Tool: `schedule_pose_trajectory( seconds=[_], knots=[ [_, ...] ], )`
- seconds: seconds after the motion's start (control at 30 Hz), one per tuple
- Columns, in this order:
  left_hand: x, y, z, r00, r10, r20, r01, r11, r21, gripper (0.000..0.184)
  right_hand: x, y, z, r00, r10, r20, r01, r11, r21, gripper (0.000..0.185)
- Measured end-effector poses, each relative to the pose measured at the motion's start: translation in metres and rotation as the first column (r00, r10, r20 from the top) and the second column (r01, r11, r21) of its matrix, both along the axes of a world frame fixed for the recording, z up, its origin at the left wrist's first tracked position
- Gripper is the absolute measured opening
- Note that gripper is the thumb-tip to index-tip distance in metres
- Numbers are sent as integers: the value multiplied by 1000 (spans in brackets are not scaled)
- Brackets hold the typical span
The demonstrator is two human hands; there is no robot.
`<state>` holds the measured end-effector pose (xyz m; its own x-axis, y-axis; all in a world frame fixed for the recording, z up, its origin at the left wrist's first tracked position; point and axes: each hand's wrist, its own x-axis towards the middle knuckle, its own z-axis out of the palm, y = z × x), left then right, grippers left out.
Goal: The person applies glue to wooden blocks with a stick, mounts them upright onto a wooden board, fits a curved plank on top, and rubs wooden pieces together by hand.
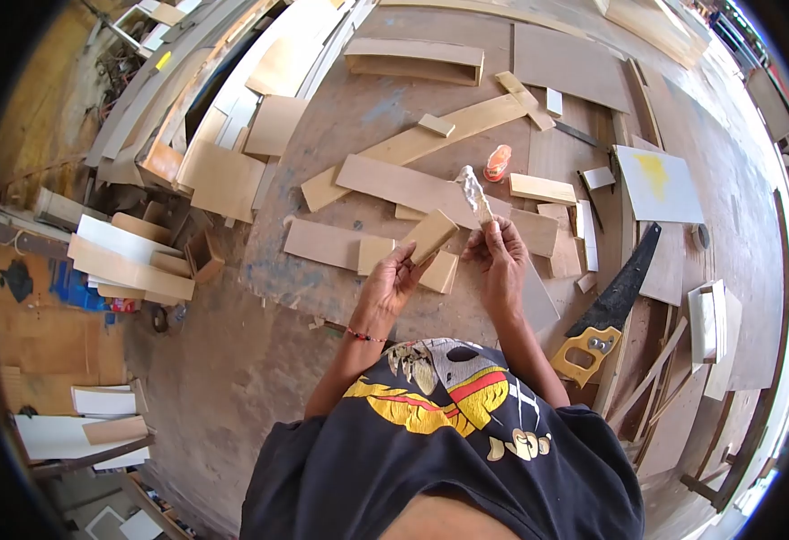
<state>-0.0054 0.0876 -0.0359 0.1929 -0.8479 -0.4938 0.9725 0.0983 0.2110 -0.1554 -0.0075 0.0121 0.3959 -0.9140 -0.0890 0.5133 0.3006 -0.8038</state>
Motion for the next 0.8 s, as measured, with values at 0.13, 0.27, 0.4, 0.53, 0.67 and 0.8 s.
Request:
schedule_pose_trajectory(
  seconds=[0.13,0.27,0.4,0.53,0.67,0.8],
  knots=[
    [3,1,-6,995,-54,-89,43,991,-126,30,7,8,5,995,83,58,-85,996,22,17],
    [-17,-4,32,952,25,304,-29,1000,10,25,8,3,2,990,112,83,-113,993,12,18],
    [-27,-6,44,810,133,570,-133,990,-42,20,5,-1,2,993,75,88,-79,996,48,18],
    [-34,-5,40,329,126,936,-315,949,-17,19,0,-8,-3,992,-85,-89,74,990,-116,19],
    [-41,-7,41,-73,72,995,-382,919,-95,16,-4,-6,-4,943,-187,-274,64,913,-404,22],
    [-43,-7,46,-328,-34,944,-403,909,-107,16,-2,2,5,835,-381,-398,-18,703,-711,30]
  ],
)
